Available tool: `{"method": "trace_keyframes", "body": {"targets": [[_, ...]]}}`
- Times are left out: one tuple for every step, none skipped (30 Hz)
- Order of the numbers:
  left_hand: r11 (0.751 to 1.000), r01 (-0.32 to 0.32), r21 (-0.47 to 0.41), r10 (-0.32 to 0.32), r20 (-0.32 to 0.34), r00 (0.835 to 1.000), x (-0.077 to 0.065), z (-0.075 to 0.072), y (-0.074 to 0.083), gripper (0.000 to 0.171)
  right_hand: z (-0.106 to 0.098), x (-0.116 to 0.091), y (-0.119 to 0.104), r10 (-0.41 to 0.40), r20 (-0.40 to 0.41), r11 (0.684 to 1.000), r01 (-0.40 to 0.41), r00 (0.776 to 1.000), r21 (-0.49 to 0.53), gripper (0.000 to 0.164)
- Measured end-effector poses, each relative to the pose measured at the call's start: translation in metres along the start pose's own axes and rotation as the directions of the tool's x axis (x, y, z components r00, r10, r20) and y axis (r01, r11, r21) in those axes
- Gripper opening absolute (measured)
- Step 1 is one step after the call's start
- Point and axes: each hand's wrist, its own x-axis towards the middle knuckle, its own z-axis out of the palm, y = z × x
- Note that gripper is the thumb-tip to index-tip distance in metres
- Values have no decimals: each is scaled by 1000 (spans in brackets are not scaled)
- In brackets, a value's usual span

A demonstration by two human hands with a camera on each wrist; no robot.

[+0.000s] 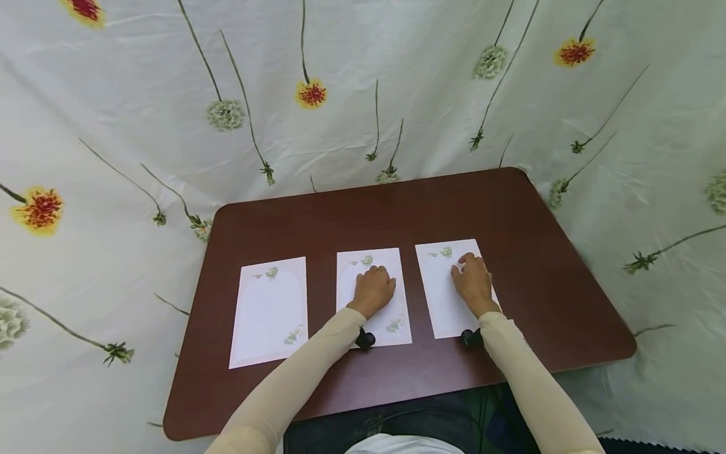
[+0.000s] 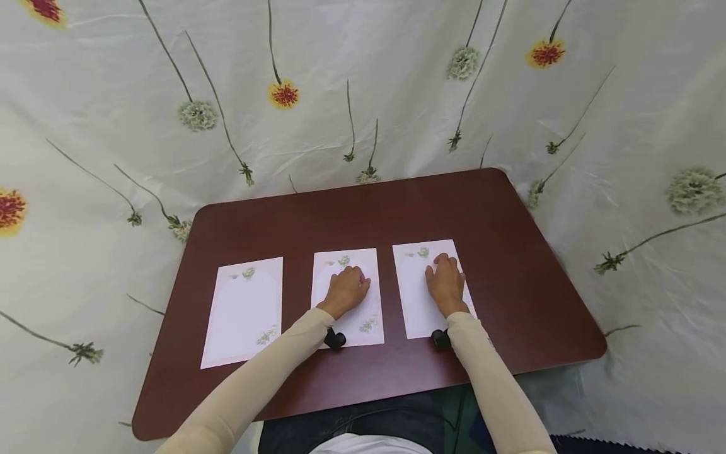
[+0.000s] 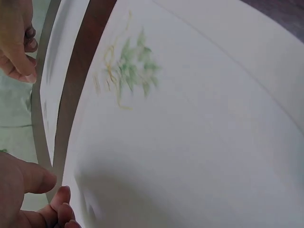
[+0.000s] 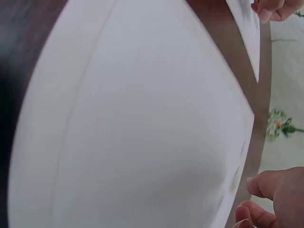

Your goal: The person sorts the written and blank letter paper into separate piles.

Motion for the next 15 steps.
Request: {"method": "trace_keyframes", "body": {"targets": [[1000, 9, -2, -9, -4, 1000, -1, -2, -3, 27, 2, -1, -5, -16, 6, 1000, 16, 1000, 6, 32], [1000, 18, -6, -18, -4, 1000, -2, -3, -6, 27, 3, -1, -9, -29, 14, 1000, 29, 999, 8, 32], [1000, 25, -12, -26, -8, 1000, -3, -5, -9, 27, 5, -2, -14, -44, 19, 999, 44, 999, 9, 33], [999, 33, -16, -33, -9, 999, -5, -7, -11, 27, 7, -3, -18, -56, 28, 998, 56, 998, 13, 33], [999, 42, -20, -42, -10, 999, -6, -9, -14, 27, 9, -3, -22, -64, 37, 998, 64, 997, 13, 33], [998, 50, -23, -51, -10, 999, -8, -12, -17, 27, 11, -4, -26, -73, 43, 997, 72, 996, 13, 32], [998, 57, -25, -58, -17, 998, -10, -14, -20, 27, 13, -5, -29, -80, 50, 997, 80, 995, 10, 32], [998, 65, -25, -66, -18, 998, -12, -16, -23, 26, 16, -7, -33, -87, 62, 996, 87, 994, 7, 32], [997, 71, -22, -72, -23, 997, -13, -18, -26, 26, 19, -8, -37, -94, 73, 996, 94, 993, 5, 32], [997, 75, -18, -76, -26, 997, -15, -20, -30, 26, 22, -10, -41, -100, 84, 995, 100, 991, 4, 32], [997, 78, -13, -79, -32, 996, -17, -22, -33, 26, 25, -11, -45, -108, 97, 994, 108, 989, 2, 32], [997, 81, -9, -81, -40, 996, -19, -23, -37, 26, 29, -13, -49, -117, 109, 993, 117, 987, 1, 32], [996, 84, -5, -84, -50, 995, -21, -25, -41, 26, 33, -15, -53, -127, 121, 992, 128, 985, -1, 32], [996, 89, -3, -89, -56, 994, -23, -27, -45, 26, 36, -17, -57, -138, 135, 990, 140, 981, -2, 32], [995, 96, -2, -96, -62, 993, -25, -28, -49, 26, 40, -19, -61, -148, 145, 989, 150, 978, -3, 32]]}}
